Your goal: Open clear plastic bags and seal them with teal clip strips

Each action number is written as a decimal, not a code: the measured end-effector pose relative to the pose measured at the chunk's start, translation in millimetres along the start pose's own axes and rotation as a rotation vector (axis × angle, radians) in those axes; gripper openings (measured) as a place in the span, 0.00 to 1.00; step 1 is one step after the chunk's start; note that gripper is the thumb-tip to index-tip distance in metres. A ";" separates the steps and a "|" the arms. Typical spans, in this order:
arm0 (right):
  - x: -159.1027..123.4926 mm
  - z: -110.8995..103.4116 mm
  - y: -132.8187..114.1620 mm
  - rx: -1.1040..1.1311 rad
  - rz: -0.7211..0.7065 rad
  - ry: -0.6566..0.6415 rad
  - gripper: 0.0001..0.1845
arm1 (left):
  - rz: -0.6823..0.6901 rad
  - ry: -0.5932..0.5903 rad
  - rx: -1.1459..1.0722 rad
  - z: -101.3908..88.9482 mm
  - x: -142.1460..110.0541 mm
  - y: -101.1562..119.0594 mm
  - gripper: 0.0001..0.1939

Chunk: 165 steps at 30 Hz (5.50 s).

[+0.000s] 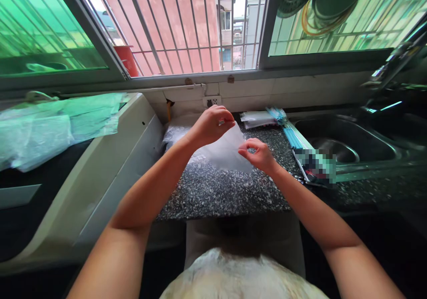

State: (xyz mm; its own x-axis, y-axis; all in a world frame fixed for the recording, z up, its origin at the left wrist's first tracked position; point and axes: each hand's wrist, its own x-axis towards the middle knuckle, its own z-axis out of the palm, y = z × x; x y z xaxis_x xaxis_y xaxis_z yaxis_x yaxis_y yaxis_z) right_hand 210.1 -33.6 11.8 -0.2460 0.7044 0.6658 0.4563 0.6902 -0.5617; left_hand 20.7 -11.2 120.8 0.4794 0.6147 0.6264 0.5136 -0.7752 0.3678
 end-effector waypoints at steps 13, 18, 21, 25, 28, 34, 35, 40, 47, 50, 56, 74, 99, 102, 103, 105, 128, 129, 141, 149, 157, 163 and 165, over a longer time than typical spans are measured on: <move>-9.6 0.8 1.7 -0.022 0.021 0.034 0.13 | 0.019 -0.006 0.021 -0.1 -0.9 0.7 0.06; -11.5 1.7 2.5 -0.024 0.018 0.025 0.14 | 0.018 -0.004 0.019 0.3 -2.2 -1.4 0.06; -11.8 1.4 1.7 -0.021 0.014 0.028 0.13 | 0.011 -0.011 0.013 0.7 -3.0 -1.7 0.06; -13.6 0.3 0.4 -0.016 0.024 0.014 0.13 | 0.016 -0.011 -0.004 0.4 -4.4 -2.4 0.05; -16.4 0.5 0.5 -0.008 0.036 0.014 0.14 | 0.013 0.006 -0.004 -1.3 -5.3 -3.3 0.05; -21.8 3.3 2.4 -0.003 0.055 0.034 0.14 | 0.009 0.022 -0.009 -2.7 -6.4 -4.4 0.06; -22.3 3.7 2.6 -0.002 0.056 0.035 0.15 | 0.007 0.023 -0.010 -2.3 -6.5 -4.6 0.06; -23.1 4.4 3.6 0.004 0.049 0.042 0.15 | 0.000 0.020 -0.008 -1.0 -5.7 -5.1 0.06; -23.6 2.3 3.8 -0.002 0.038 0.041 0.14 | 0.014 0.013 -0.003 -0.8 -4.1 -5.8 0.06; -24.5 1.6 4.3 -0.001 0.052 0.040 0.13 | 0.010 0.016 -0.011 -1.0 -3.2 -6.6 0.06; -26.0 2.1 13.5 0.004 0.023 0.066 0.12 | -0.016 0.048 -0.036 -3.6 0.0 -7.0 0.06; -5.0 12.9 48.5 0.013 -0.005 0.098 0.13 | -0.048 0.248 -0.039 1.5 -4.5 -33.1 0.04; -19.3 3.3 49.4 -0.089 0.014 0.101 0.09 | -0.090 0.331 -0.068 11.5 -18.3 -44.6 0.05; -19.8 4.0 50.0 -0.074 0.022 0.098 0.09 | -0.086 0.334 -0.080 11.8 -18.4 -45.7 0.05; -20.0 4.0 50.1 -0.073 0.027 0.099 0.10 | -0.086 0.336 -0.083 11.7 -18.6 -46.2 0.05; -20.3 3.6 49.8 -0.079 0.040 0.093 0.10 | -0.092 0.338 -0.082 11.3 -19.1 -46.9 0.05; -21.1 2.2 56.7 -0.190 -0.004 0.069 0.08 | -0.113 0.368 -0.086 9.3 -22.7 -63.6 0.04; -21.1 2.1 56.6 -0.190 -0.004 0.066 0.08 | -0.113 0.370 -0.085 9.1 -22.9 -63.9 0.04; -21.0 2.3 57.8 -0.213 -0.006 0.057 0.08 | -0.133 0.386 -0.137 3.6 -23.5 -65.4 0.04; -18.5 -4.0 52.9 -0.121 0.015 0.067 0.08 | -0.108 0.352 -0.107 7.6 -22.1 -52.2 0.05; 1.9 -1.4 34.2 -0.069 -0.030 0.052 0.10 | -0.050 0.327 -0.101 11.3 -22.4 -35.5 0.06; 1.6 1.1 35.4 -0.056 -0.010 0.095 0.10 | -0.033 0.326 -0.110 13.6 -22.1 -36.7 0.06; 0.8 0.6 36.1 -0.059 -0.009 0.098 0.09 | -0.041 0.320 -0.107 13.6 -21.8 -36.4 0.06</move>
State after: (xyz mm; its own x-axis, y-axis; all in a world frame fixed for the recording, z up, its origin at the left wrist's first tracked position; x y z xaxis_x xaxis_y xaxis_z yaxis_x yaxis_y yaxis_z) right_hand 225.8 -8.0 -8.2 -0.1665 0.6769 0.7170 0.5046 0.6832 -0.5278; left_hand 1.3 5.6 84.3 0.2036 0.5820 0.7873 0.4417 -0.7722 0.4567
